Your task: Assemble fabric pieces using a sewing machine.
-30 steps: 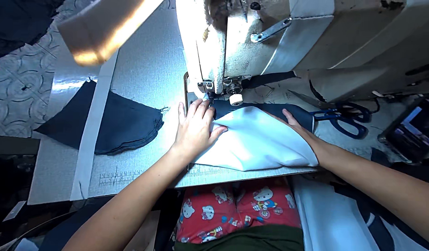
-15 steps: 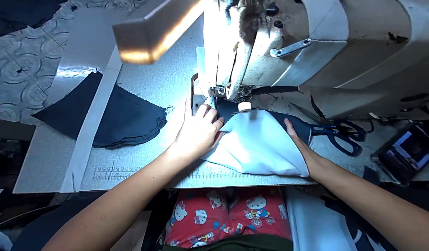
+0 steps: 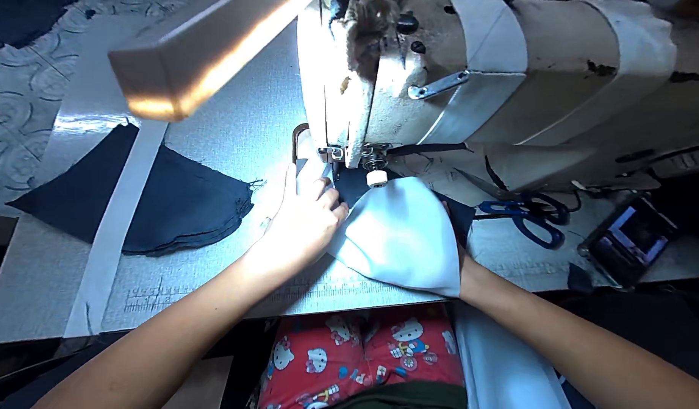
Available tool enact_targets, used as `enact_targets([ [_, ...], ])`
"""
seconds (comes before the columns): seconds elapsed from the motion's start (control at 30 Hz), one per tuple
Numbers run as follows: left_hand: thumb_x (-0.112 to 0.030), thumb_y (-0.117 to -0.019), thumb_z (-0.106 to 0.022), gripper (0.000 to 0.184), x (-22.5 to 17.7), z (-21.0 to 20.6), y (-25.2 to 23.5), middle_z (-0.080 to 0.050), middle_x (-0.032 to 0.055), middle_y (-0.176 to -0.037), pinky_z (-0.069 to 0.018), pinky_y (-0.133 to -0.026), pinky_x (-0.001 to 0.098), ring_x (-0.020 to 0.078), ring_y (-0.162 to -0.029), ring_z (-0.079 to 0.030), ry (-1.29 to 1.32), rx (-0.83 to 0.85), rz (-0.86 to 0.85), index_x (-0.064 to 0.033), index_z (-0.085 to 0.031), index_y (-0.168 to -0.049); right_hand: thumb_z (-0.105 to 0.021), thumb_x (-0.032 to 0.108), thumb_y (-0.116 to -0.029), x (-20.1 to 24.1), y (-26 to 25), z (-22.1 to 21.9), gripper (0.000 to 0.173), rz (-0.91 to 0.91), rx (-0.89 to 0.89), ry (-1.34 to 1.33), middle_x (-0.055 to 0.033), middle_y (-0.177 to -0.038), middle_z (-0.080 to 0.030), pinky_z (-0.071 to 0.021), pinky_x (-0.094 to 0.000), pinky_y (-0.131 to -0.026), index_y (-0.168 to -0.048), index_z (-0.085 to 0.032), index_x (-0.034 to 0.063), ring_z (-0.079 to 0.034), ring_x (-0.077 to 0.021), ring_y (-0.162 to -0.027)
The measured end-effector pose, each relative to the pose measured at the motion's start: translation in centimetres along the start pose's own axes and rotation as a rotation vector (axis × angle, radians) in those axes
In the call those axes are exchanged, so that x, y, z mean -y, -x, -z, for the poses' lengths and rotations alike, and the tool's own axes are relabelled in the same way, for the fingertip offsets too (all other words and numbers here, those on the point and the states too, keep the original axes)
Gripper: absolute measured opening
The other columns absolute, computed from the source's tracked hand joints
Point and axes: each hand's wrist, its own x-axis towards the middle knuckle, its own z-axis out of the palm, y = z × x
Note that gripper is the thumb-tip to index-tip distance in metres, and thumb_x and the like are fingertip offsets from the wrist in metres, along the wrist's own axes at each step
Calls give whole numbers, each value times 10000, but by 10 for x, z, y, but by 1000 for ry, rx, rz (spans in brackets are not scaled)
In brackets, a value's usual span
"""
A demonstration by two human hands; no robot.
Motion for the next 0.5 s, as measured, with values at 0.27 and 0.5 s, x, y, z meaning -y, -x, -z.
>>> enact_targets([
  [0.27,50,-867,-660,392,11,5,-4,-703,133,-976,-256,-1064,795,403,-1084,-644,-139,59,60,-182,-781,-1158,-623,475,-959,27,-27,-12,639,-267,227,140,-260,-1485,-515,-104,-788,-1121,-1426,-578,41,-388,-477,-1442],
  [0.5,-9,-739,-724,198,19,23,3,-724,118,-1072,-286,-1067,779,409,-1182,-622,78,97,-195,-97,-779,-908,-690,369,-934,49,-32,-16,773,-298,95,9,-186,-1686,-240,-28,-821,-1109,-1596,-376,123,-122,-418,-1573],
])
